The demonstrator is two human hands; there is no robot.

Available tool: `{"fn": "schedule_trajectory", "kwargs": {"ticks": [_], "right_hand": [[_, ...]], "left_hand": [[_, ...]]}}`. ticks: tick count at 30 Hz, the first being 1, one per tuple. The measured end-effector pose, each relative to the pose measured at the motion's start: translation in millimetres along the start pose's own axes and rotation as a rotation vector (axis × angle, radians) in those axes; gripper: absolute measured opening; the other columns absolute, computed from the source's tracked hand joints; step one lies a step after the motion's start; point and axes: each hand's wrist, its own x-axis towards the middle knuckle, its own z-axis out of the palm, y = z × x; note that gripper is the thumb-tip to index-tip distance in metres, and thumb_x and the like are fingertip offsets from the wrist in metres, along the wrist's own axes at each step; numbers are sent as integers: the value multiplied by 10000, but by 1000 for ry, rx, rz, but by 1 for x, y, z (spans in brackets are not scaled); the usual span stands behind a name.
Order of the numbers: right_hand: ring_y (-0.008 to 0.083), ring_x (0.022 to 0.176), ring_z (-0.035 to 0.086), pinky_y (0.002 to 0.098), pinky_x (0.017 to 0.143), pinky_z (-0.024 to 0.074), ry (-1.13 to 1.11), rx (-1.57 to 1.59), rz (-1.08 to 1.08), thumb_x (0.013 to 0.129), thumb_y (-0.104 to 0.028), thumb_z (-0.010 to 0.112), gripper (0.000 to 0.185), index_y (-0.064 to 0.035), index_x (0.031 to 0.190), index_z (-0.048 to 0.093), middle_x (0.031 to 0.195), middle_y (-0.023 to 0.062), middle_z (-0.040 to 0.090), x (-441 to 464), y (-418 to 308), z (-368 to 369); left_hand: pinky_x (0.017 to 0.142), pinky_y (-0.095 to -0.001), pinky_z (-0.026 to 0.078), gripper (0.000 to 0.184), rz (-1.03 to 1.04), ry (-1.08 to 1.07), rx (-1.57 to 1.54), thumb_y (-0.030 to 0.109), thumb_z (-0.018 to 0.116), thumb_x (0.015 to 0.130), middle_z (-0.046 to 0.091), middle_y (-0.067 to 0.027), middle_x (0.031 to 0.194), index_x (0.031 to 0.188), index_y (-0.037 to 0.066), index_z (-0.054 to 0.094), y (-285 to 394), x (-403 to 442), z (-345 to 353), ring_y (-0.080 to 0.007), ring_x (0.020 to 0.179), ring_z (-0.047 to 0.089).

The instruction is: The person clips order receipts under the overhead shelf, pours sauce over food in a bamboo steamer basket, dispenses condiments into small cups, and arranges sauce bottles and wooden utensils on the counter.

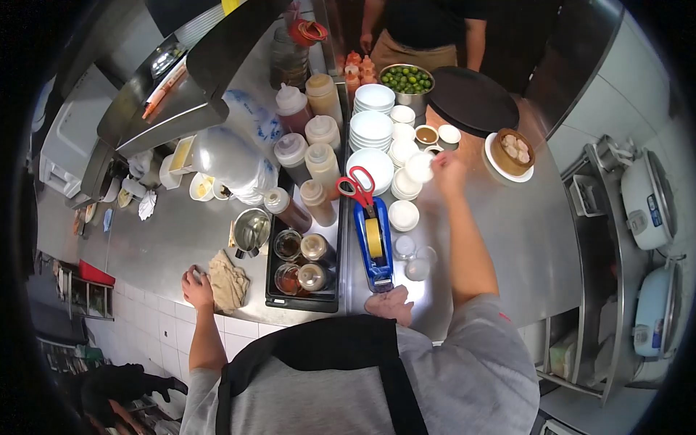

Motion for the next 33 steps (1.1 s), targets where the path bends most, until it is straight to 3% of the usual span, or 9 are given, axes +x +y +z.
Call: {"fn": "schedule_trajectory", "kwargs": {"ticks": [6,11,18,22,25,27,29,31,33], "right_hand": [[162,453,553,268,414,466,367,343,646,743,0,632,96,14,771,541,605,88,575,28,99,-20],[182,517,601,283,385,477,254,381,959,762,-34,561,192,58,925,603,751,139,616,37,113,-4],[304,779,635,416,690,515,349,-326,646,773,-94,515,268,26,986,625,901,172,637,47,126,0],[286,775,586,427,654,494,173,127,766,838,-106,453,256,14,1033,567,929,154,572,54,251,31],[320,835,593,427,753,474,-115,-434,746,806,-106,505,304,8,1080,569,980,188,588,52,186,16],[343,875,597,426,819,460,46,-672,552,785,-106,539,346,4,1112,570,1014,212,600,59,145,14],[379,905,594,393,918,419,479,-393,242,764,-159,607,393,11,1117,593,1040,232,607,66,64,17],[263,993,593,367,861,487,260,171,-101,706,-116,728,544,17,1197,538,1063,196,616,108,20,46],[204,1025,564,338,845,495,-280,462,-64,705,-31,700,621,-66,1282,475,1127,125,582,106,-100,49]], "left_hand": [[1013,-477,273,419,21,-2,10,316,555,831,431,-76,1322,1239,238,503,-3,4,4,-279,1249,377],[1019,-465,269,412,2,9,-6,306,551,834,427,-72,1325,1236,236,501,-2,-1,1,-277,1255,370],[1020,-461,269,411,5,11,-23,287,557,832,430,-74,1320,1235,224,502,1,-1,-2,-278,1252,372],[1015,-467,280,412,48,4,-34,287,556,833,438,-86,1307,1235,213,506,-5,2,3,-288,1237,389],[989,-469,311,422,69,33,10,310,542,833,441,-68,1316,1247,237,501,-14,4,11,-276,1239,398],[991,-463,311,417,62,35,-1,310,538,837,443,-69,1316,1245,233,502,-15,3,11,-278,1239,398],[1015,-457,288,419,37,6,-25,293,539,839,424,-97,1336,1246,204,500,-7,2,5,-295,1253,378],[1015,-457,287,421,25,10,-13,296,539,839,423,-99,1336,1247,204,498,-3,-1,3,-295,1253,379],[1015,-459,285,421,22,13,-10,297,539,838,423,-100,1334,1247,207,497,0,2,1,-296,1252,378]]}}
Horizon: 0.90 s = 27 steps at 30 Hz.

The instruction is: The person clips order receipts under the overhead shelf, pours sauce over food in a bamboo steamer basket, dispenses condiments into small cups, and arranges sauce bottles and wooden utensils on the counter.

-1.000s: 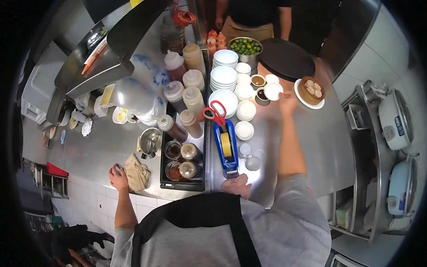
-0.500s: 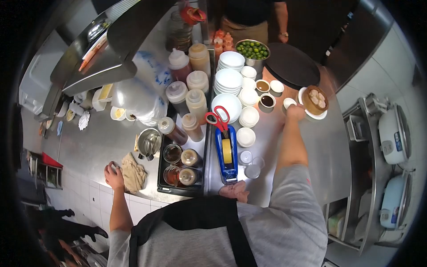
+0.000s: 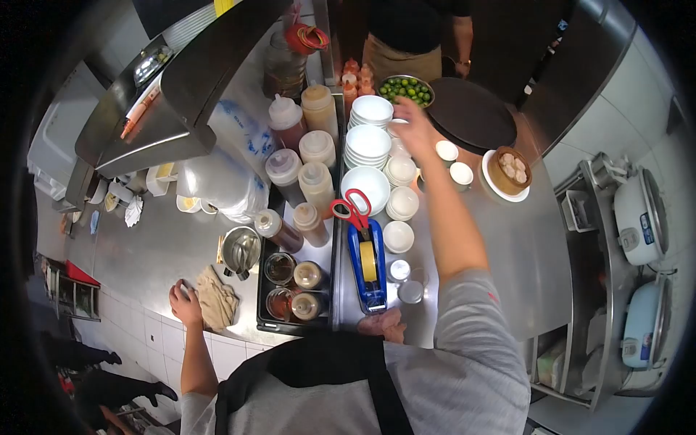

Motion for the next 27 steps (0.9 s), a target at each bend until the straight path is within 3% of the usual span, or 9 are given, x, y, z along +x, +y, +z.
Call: {"fn": "schedule_trajectory", "kwargs": {"ticks": [3,5,7,12,15,19,21,23,27], "right_hand": [[220,1109,527,360,936,432,-508,156,-40,596,-54,787,839,-77,1332,387,1202,119,557,35,-14,71],[207,1132,511,360,984,393,-599,292,-72,571,-89,824,865,-59,1324,399,1235,93,548,63,45,128],[191,1146,499,350,1002,376,-613,277,3,572,-110,832,863,-28,1316,403,1251,93,541,52,10,132],[196,1038,558,340,909,444,-215,534,154,577,-63,803,713,-35,1206,469,1129,100,579,35,-11,131],[212,950,577,343,865,463,130,940,8,619,-55,752,633,-31,1183,467,1065,97,576,36,-39,98],[220,886,563,365,777,483,177,821,85,704,-111,686,500,-42,1146,462,952,87,568,28,-69,-19],[235,856,572,384,765,486,124,564,132,678,-129,705,541,-40,1147,451,943,100,572,27,-46,-76],[251,883,599,383,801,485,102,68,304,579,-183,755,626,-43,1132,498,978,134,608,9,-36,-119],[290,987,625,401,867,468,-171,-1082,515,526,-249,773,718,-115,1188,529,1035,164,654,-19,-7,-159]], "left_hand": [[1015,-464,280,419,-10,-15,-10,295,538,835,424,-101,1329,1243,213,498,2,-4,-4,-297,1252,378],[1017,-467,275,417,-17,-19,-18,292,539,832,425,-100,1325,1240,215,498,4,-3,-6,-297,1251,377],[1024,-469,266,413,-21,-7,-23,286,538,828,423,-102,1321,1233,214,499,5,-3,-7,-300,1251,374],[1028,-470,260,409,-12,-2,-45,267,543,831,409,-109,1331,1232,202,500,2,-5,-8,-302,1256,364],[1024,-467,263,417,6,-17,-45,257,547,833,416,-111,1332,1243,196,497,7,-4,-8,-294,1258,369],[1018,-462,271,418,24,-10,-11,281,533,842,425,-104,1332,1250,199,494,-5,-2,0,-289,1253,380],[1015,-463,276,417,15,-29,-7,288,524,845,428,-98,1331,1250,197,494,1,-3,-5,-287,1251,383],[994,-470,299,412,35,2,26,306,515,851,438,-82,1320,1250,206,489,-8,-1,4,-283,1240,396],[965,-478,326,404,58,55,51,333,507,854,454,-61,1301,1244,231,490,-14,0,12,-276,1223,414]]}}
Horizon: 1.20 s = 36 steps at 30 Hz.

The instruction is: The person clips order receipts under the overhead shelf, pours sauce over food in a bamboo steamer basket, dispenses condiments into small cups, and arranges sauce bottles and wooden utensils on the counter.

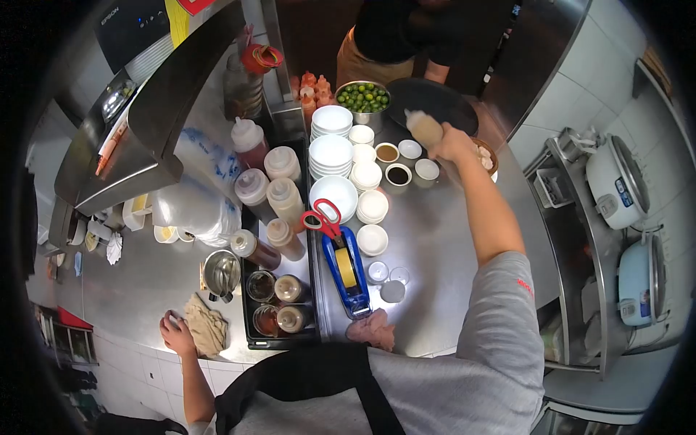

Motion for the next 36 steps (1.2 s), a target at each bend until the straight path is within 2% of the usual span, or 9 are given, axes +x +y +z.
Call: {"fn": "schedule_trajectory", "kwargs": {"ticks": [3,6,15,18,21,24,27,33,36], "right_hand": [[285,1039,608,439,864,462,-148,-441,34,561,-260,767,663,-137,1176,552,1076,132,646,-6,6,16],[276,1059,591,461,834,448,-65,-656,34,642,-253,738,564,-171,1174,569,1090,86,639,0,5,35],[232,991,601,440,804,428,67,-814,-40,861,-223,503,259,-219,1090,623,1022,49,646,19,0,44],[251,1028,591,475,814,399,17,-795,-37,854,-239,539,287,-198,1128,615,1083,52,642,24,3,43],[235,989,621,422,827,424,23,-820,-33,867,-213,498,265,-223,1097,629,1014,45,668,20,1,38],[232,988,628,415,841,422,35,-804,-40,872,-205,493,264,-223,1095,633,1013,43,674,19,4,36],[216,1009,619,450,804,414,9,-758,-26,838,-200,561,246,-208,1064,660,1056,31,668,22,6,36],[212,987,634,435,785,423,15,-730,-6,850,-195,533,232,-208,1034,675,1037,24,676,20,8,38],[246,1023,624,448,861,444,-49,-687,73,828,-211,575,301,-192,1124,624,1075,76,660,11,3,34]], "left_hand": [[967,-476,323,407,-5,-15,-1,331,507,853,448,-59,1309,1248,234,487,2,1,-5,-274,1230,407],[973,-474,316,410,-18,-28,-5,327,507,852,441,-59,1317,1251,237,485,4,0,-6,-271,1239,398],[984,-473,304,426,-19,-38,-30,296,515,838,429,-74,1330,1258,227,484,2,1,-5,-280,1247,389],[995,-469,295,426,-38,-69,-39,272,512,835,422,-99,1338,1255,210,481,9,1,-12,-292,1251,385],[999,-466,291,425,-38,-71,-42,274,511,838,419,-99,1340,1257,209,481,9,1,-13,-291,1254,382],[1005,-464,283,422,-30,-65,-52,278,507,843,416,-99,1342,1258,207,481,7,0,-11,-289,1257,377],[1010,-463,277,419,-31,-67,-52,280,504,846,411,-98,1345,1258,206,482,7,0,-12,-288,1259,373],[1015,-465,271,422,-45,-78,-60,281,508,846,409,-97,1344,1262,209,483,12,0,-17,-289,1259,370],[1015,-464,272,420,-29,-62,-62,281,518,844,414,-98,1337,1256,207,488,12,0,-16,-291,1252,376]]}}
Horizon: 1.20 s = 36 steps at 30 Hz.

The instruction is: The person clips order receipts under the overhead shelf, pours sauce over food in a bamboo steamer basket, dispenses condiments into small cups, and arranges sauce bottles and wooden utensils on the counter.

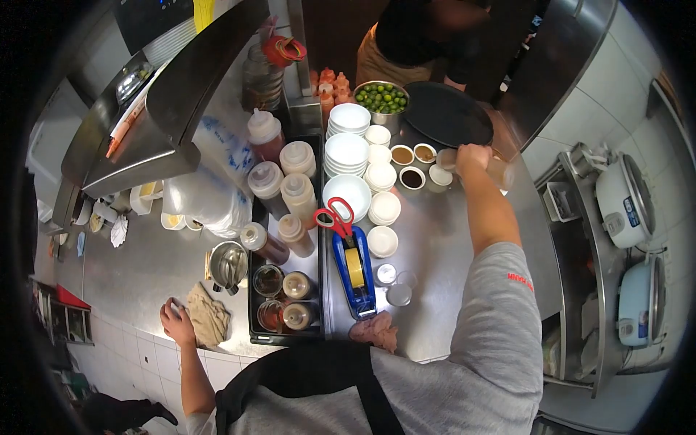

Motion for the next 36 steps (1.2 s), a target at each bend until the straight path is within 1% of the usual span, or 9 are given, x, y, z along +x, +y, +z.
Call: {"fn": "schedule_trajectory", "kwargs": {"ticks": [6,9,12,16,27,30,34,35,36], "right_hand": [[257,986,620,405,907,450,71,816,-111,544,-232,838,781,-106,1246,518,1062,144,641,17,25,65],[214,968,596,362,864,474,-139,1768,-65,627,-233,817,734,-66,1252,469,1043,111,612,-12,3,24],[187,961,565,333,837,478,-64,2197,-215,705,-190,775,631,-46,1225,449,1048,73,569,-42,-39,-56],[184,989,547,338,842,465,263,2576,-716,738,-100,730,523,-59,1182,455,1060,62,551,-32,-120,-115],[182,938,565,314,853,451,49,1962,-896,564,-77,828,734,-17,1201,470,1029,62,575,-59,-237,-146],[179,929,561,317,820,454,151,1784,-703,598,-109,811,693,-2,1193,472,1014,68,573,-32,-232,-136],[264,909,560,362,795,454,1067,1249,-992,576,-215,823,588,13,1060,578,986,120,569,-129,-194,-190],[292,1005,519,408,866,409,530,1114,-1022,553,-385,817,601,-5,986,646,1024,127,550,-148,-191,-195],[286,1041,496,418,886,387,591,904,-987,549,-440,801,631,-13,989,655,1051,124,541,-155,-199,-194]], "left_hand": [[1025,-460,271,429,27,41,-35,263,548,830,436,-109,1309,1250,199,489,-2,-1,2,-303,1234,391],[1035,-461,252,435,-4,31,-14,267,548,827,429,-100,1316,1252,204,486,-1,-1,3,-288,1251,375],[1044,-462,234,436,-18,15,-14,269,547,825,419,-90,1326,1252,211,486,1,-1,2,-276,1270,353],[1053,-462,217,429,-33,-8,-38,267,540,828,408,-83,1334,1250,216,490,6,-1,-6,-267,1283,337],[1038,-444,228,418,-58,-12,-82,252,553,830,412,-100,1314,1241,191,503,14,-4,-17,-259,1266,351],[1037,-446,228,418,-56,-8,-84,253,549,832,410,-102,1316,1242,190,501,15,-4,-17,-256,1268,348],[1037,-453,225,420,-57,-1,-69,259,546,831,410,-102,1315,1243,191,499,15,-3,-15,-258,1271,344],[1038,-455,224,420,-53,0,-68,261,546,831,410,-102,1315,1243,191,499,15,-3,-17,-259,1272,343],[1038,-457,222,421,-46,-2,-65,263,545,830,410,-102,1315,1242,192,499,15,-4,-17,-259,1272,342]]}}
